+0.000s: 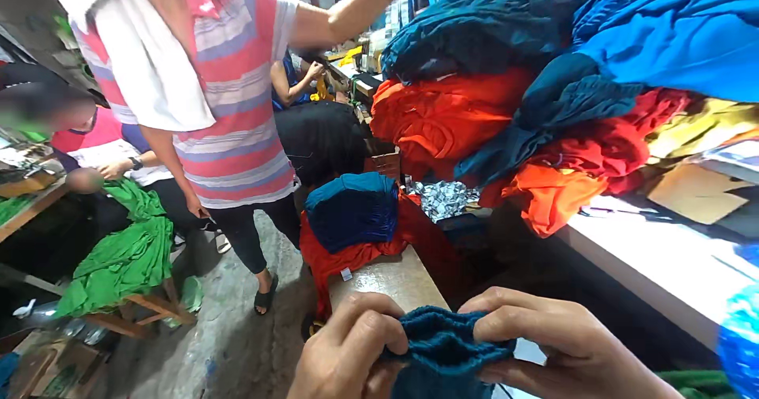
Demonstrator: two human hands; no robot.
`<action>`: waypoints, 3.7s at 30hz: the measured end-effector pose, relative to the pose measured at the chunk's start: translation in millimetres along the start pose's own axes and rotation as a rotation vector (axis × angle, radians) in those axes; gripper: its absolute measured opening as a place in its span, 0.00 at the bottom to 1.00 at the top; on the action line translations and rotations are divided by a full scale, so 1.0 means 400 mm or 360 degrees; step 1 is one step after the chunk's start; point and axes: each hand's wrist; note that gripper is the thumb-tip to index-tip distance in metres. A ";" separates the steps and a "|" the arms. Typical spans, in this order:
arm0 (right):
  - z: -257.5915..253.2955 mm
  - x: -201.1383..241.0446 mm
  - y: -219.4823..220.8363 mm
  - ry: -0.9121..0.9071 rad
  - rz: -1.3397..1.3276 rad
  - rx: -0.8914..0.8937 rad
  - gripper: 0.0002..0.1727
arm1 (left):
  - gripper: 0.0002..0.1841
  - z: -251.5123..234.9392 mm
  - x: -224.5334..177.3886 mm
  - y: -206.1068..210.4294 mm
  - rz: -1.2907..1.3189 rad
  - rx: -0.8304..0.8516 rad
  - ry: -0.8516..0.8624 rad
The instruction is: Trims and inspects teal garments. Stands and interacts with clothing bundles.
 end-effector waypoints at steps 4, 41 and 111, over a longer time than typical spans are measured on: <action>0.003 0.000 -0.003 0.0034 -0.0034 -0.0027 0.09 | 0.09 0.000 0.008 -0.007 -0.0125 -0.0015 -0.0042; -0.020 -0.001 0.006 0.0141 -0.0327 -0.0147 0.09 | 0.17 0.007 0.013 -0.006 0.0946 -0.0109 -0.0391; 0.116 -0.008 0.258 0.1532 -0.2304 -0.1147 0.21 | 0.17 -0.127 -0.080 -0.286 -0.0863 0.0569 -0.0288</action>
Point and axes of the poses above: each hand's wrist, its own z-axis away from the middle knuckle, its own y-axis out of the palm, x = y × z, and after that the axes turned 8 degrees about -y, right-handed
